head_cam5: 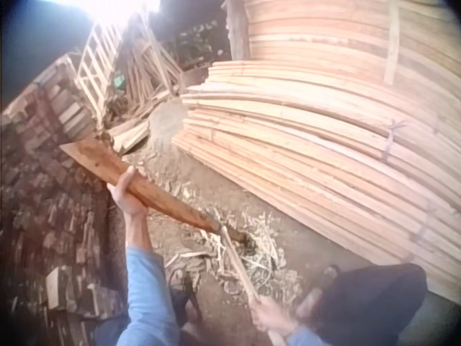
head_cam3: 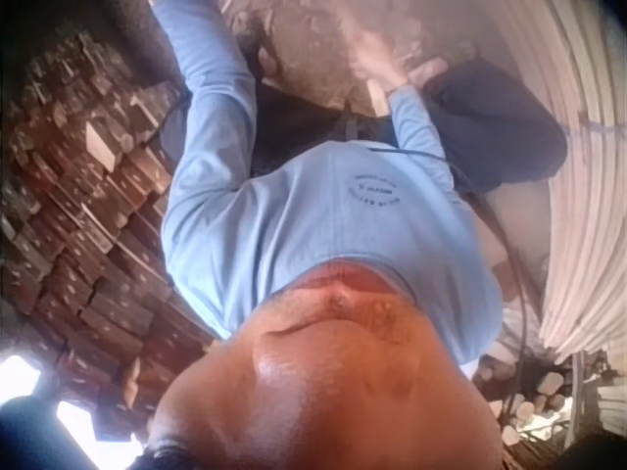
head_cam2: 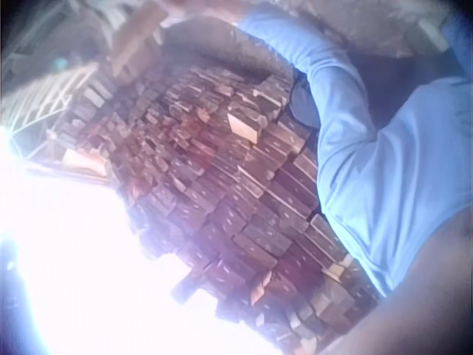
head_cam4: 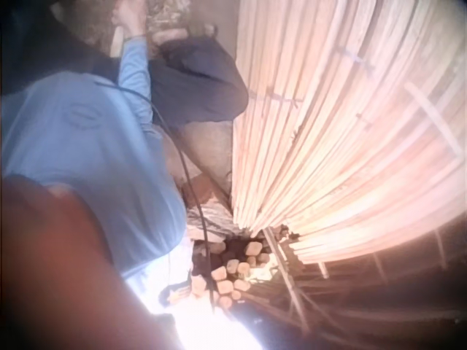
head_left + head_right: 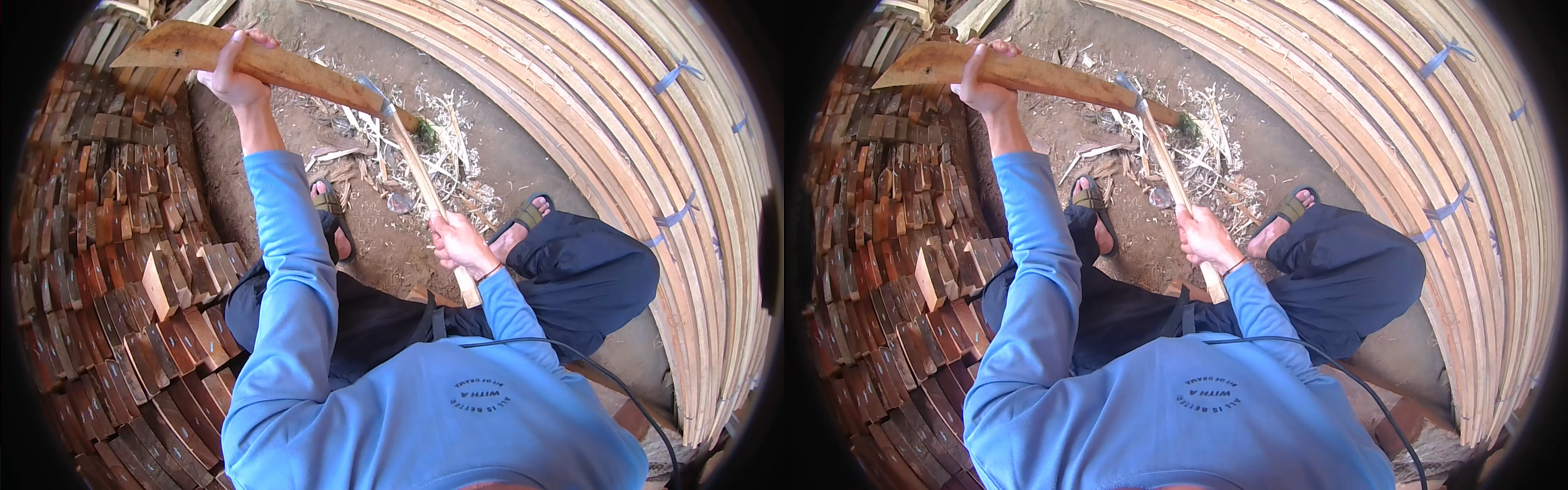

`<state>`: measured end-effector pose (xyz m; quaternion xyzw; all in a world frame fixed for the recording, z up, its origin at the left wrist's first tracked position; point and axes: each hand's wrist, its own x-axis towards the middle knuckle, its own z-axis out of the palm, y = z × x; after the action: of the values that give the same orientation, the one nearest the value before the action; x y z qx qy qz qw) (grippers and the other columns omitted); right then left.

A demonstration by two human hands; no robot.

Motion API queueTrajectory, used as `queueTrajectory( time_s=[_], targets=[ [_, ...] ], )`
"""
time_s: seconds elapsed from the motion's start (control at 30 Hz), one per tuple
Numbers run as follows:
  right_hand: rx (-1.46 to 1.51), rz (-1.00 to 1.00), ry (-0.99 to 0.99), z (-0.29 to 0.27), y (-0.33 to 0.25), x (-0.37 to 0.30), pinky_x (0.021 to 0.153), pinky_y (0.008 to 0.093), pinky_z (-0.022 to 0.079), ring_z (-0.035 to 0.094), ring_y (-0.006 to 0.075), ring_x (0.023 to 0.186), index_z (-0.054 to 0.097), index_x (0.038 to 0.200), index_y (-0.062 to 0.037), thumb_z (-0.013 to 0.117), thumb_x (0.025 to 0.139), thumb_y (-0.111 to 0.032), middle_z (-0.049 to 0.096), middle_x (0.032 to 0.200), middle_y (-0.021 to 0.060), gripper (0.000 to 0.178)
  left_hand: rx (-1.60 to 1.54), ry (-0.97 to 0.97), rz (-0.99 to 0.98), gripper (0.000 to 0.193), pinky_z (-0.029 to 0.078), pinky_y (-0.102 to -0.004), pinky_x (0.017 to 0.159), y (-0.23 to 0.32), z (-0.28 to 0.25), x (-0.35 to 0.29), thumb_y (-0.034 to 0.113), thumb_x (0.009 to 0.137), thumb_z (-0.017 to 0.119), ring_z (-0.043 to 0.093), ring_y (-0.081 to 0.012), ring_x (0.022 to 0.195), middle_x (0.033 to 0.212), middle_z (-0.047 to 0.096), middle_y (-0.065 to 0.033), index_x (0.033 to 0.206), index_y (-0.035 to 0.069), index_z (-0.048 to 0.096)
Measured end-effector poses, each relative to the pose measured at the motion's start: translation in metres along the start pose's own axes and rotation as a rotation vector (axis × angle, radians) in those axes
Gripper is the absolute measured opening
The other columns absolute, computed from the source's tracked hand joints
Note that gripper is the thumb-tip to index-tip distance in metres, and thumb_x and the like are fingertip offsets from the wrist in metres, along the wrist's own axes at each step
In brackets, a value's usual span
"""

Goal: The person shaves layers of wood from a long curved piece using a drawknife while sitting on the ground, periodically checking the wood's shape and thickness.

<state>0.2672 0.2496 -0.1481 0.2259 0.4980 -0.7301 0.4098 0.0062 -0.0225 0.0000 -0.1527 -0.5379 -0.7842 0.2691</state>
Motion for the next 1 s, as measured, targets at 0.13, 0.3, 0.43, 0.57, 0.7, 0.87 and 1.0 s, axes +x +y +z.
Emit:
queueTrajectory(
  time_s=[0.13,0.3,0.43,0.57,0.7,0.87,1.0],
  targets=[
    [-0.047,-0.068,-0.004,0.014,-0.010,0.006,0.038,0.0233,0.025,0.032,0.0038,0.046,0.043,0.091,-0.0130,0.045,0.109,-0.043,0.038,0.066,-0.0052,0.035,-0.060,-0.061,0.084,0.025,0.058,-0.0475,0.065,0.011,0.000,0.003,0.004,0.077,0.062,0.064,-0.0320,0.068,0.075,0.061,-0.0211,0.100,-0.006,0.058],
    [0.048,-0.051,-0.085,0.010,-0.005,0.047,0.039,0.0229,0.024,0.030,0.0040,0.046,0.043,0.089,-0.0132,0.042,0.108,-0.052,0.037,0.066,-0.0053,0.043,-0.064,-0.152,0.032,0.027,0.060,-0.0469,0.079,0.017,0.011,-0.005,0.003,0.081,0.066,0.068,-0.0292,0.083,0.085,0.065,-0.0215,0.105,-0.009,0.060],
    [0.064,-0.125,-0.024,0.014,-0.003,0.042,0.040,0.0225,0.022,0.026,0.0039,0.047,0.044,0.100,-0.0144,0.036,0.110,-0.050,0.033,0.066,-0.0062,0.038,0.281,-0.109,0.069,0.029,0.059,-0.0478,0.094,0.019,0.022,-0.009,0.009,0.092,0.071,0.070,-0.0295,0.099,0.097,0.070,-0.0220,0.113,-0.008,0.063],
    [0.090,-0.117,-0.048,0.015,-0.003,0.041,0.040,0.0227,0.022,0.025,0.0041,0.047,0.043,0.104,-0.0157,0.033,0.112,-0.047,0.033,0.066,-0.0056,0.033,0.181,-0.020,0.128,0.034,0.061,-0.0423,0.086,0.004,0.047,-0.015,0.012,0.091,0.074,0.074,-0.0321,0.088,0.096,0.073,-0.0244,0.112,-0.011,0.062],
    [0.108,-0.094,-0.096,0.014,-0.003,0.041,0.040,0.0235,0.021,0.024,0.0047,0.046,0.042,0.103,-0.0153,0.032,0.112,-0.044,0.033,0.066,-0.0051,0.032,0.104,0.025,0.053,0.028,0.061,-0.0410,0.074,-0.003,0.061,-0.014,0.009,0.087,0.074,0.072,-0.0297,0.076,0.088,0.071,-0.0228,0.104,-0.011,0.062],
    [0.081,-0.079,-0.060,0.017,0.003,0.040,0.040,0.0234,0.021,0.025,0.0046,0.047,0.042,0.103,-0.0144,0.033,0.112,-0.043,0.033,0.065,-0.0054,0.032,-0.048,-0.008,0.155,0.017,0.059,-0.0409,0.060,-0.013,0.053,-0.018,0.005,0.084,0.074,0.067,-0.0245,0.061,0.073,0.068,-0.0177,0.092,-0.008,0.065],
    [0.080,-0.042,-0.048,-0.011,0.000,0.041,0.040,0.0224,0.020,0.026,0.0040,0.047,0.045,0.105,-0.0128,0.037,0.111,-0.045,0.033,0.065,-0.0058,0.033,0.035,-0.043,0.193,0.022,0.058,-0.0416,0.056,-0.017,0.063,-0.022,0.007,0.085,0.074,0.066,-0.0264,0.060,0.072,0.065,-0.0184,0.094,-0.008,0.059]
  ],
)
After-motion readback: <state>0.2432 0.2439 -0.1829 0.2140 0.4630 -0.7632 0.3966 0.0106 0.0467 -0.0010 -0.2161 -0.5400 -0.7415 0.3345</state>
